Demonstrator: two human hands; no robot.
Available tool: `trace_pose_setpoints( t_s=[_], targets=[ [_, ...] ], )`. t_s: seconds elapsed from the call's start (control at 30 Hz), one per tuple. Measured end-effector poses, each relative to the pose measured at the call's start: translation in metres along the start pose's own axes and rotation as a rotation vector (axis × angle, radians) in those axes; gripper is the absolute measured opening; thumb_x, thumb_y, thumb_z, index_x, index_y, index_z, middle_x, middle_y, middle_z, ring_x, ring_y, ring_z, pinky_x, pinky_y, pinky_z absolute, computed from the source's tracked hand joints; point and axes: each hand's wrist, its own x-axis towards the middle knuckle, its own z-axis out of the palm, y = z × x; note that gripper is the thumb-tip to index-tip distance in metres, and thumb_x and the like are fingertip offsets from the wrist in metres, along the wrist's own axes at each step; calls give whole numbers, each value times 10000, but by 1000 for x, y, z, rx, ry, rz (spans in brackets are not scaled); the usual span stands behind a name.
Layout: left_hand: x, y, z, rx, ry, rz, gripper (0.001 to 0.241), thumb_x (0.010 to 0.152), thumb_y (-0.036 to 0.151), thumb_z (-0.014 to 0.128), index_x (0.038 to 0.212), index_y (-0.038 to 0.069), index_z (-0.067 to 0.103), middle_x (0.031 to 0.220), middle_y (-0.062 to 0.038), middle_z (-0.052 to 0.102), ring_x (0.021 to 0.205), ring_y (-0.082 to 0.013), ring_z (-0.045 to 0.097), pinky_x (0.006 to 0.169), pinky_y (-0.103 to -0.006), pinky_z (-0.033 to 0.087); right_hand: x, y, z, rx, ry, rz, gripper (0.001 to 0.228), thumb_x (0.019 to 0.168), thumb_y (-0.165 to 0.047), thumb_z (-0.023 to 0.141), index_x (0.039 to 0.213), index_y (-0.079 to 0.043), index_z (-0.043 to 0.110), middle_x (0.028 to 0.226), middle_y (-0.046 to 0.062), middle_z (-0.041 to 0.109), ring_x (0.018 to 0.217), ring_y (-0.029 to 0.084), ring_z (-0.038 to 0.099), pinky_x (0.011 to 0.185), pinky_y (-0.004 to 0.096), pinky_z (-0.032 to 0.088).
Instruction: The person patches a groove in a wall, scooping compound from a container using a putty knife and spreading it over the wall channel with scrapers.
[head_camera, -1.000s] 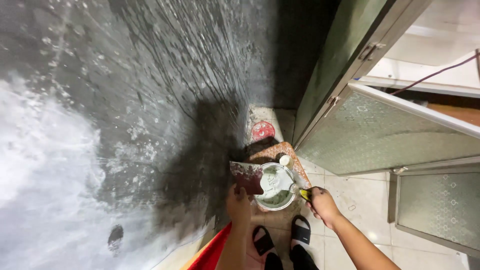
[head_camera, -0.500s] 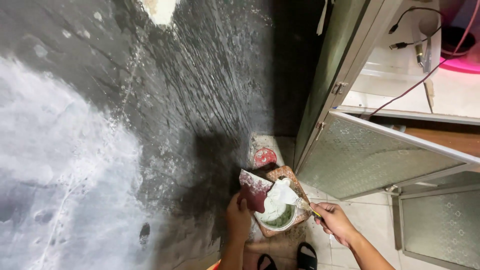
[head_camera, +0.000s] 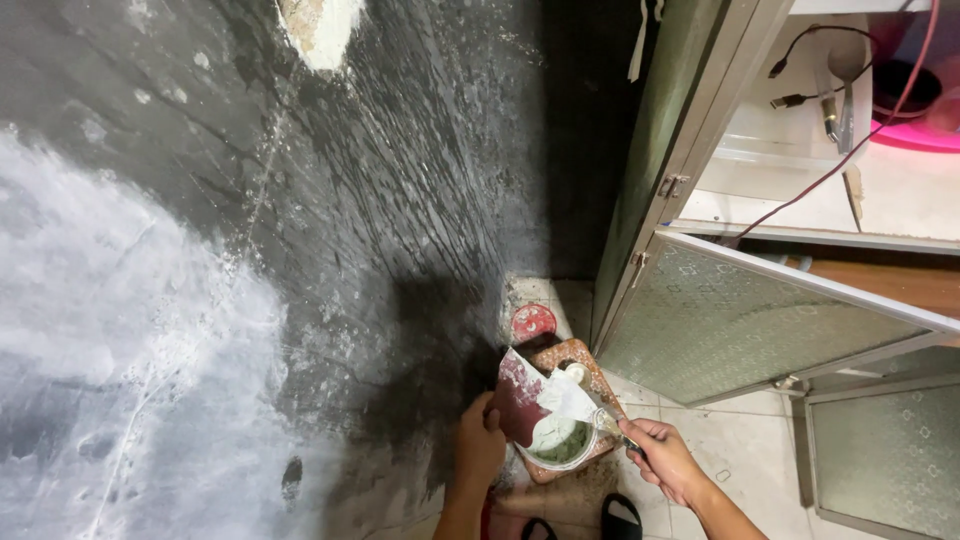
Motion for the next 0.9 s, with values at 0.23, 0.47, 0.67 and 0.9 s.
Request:
trace_pose_setpoints(
  t_s=[0.23, 0.47, 0.67, 0.9],
  targets=[
    [-3, 5, 4, 170, 53, 210, 334, 846, 6, 645, 1168, 57, 715, 1056, -244, 726, 1022, -437, 686, 815, -465, 567, 9, 16, 4, 51, 10, -62, 252, 943, -254, 700, 986, -8, 736, 566, 20, 499, 403, 65, 312, 375, 253, 183],
    [-10, 13, 6, 212, 11, 223, 334, 837, -7, 647, 1161, 33, 715, 986, -281, 713, 947, -455, 698, 770, -477, 572, 9, 21, 10, 104, 0, -55, 236, 943, -255, 696, 989, -26, 734, 557, 12, 482, 403, 62, 314, 375, 244, 180],
    [-19, 31, -6, 190, -81, 241, 344, 863, -33, 602, 1194, 9, 687, 961, -288, 701, 891, -422, 738, 697, -438, 590, 9, 24, 12, 160, -9, -71, 204, 950, -233, 704, 1003, -36, 717, 597, -26, 465, 455, 57, 385, 381, 238, 191],
    [-28, 22, -8, 231, -138, 193, 312, 875, -24, 587, 1146, 54, 720, 968, -271, 722, 921, -435, 717, 735, -450, 569, 10, 13, 6, 252, -88, -108, 188, 956, -216, 673, 1005, -38, 706, 642, -34, 487, 476, 55, 391, 384, 233, 195]
  ],
)
